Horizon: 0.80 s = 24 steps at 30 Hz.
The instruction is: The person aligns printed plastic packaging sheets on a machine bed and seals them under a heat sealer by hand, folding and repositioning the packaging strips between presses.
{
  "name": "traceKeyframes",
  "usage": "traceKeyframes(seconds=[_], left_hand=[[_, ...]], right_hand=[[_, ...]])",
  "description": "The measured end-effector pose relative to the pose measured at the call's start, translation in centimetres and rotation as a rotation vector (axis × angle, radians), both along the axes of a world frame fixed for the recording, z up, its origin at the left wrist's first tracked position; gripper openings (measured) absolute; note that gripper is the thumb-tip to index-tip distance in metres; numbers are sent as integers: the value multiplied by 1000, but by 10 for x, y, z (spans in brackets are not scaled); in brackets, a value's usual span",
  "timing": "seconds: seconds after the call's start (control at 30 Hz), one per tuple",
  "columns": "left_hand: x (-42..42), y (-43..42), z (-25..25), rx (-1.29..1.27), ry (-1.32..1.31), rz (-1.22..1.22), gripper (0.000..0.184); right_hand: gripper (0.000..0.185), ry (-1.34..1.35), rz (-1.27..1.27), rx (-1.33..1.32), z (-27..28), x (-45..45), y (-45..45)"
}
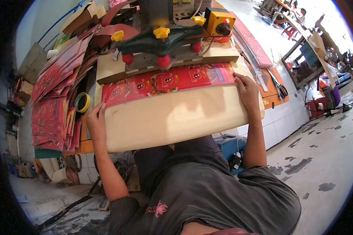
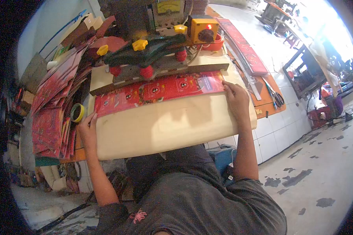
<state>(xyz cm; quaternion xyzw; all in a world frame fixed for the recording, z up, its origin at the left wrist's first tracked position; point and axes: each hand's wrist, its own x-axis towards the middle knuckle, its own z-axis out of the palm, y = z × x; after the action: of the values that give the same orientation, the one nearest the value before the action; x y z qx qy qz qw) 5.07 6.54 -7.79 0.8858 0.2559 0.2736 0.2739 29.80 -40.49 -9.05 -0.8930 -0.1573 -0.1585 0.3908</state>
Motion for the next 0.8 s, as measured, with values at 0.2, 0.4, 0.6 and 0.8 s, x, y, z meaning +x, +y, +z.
traceKeyframes(seconds=[0.2, 0.4, 0.6, 0.8], left_hand=[[0, 12, -13, 34, -34, -34, 32], [-1, 10, -13, 82, -54, -20, 30], [-2, 2, -4, 61, -30, -19, 30], [0, 4, -8, 76, -39, -22, 29]], right_hand=[[28, -6, -15, -54, -1, 3, -1], [28, -8, -12, -41, -3, 4, -1], [26, -20, 0, -14, -1, 2, 1], [27, -6, 22, -6, 1, 2, -1]])
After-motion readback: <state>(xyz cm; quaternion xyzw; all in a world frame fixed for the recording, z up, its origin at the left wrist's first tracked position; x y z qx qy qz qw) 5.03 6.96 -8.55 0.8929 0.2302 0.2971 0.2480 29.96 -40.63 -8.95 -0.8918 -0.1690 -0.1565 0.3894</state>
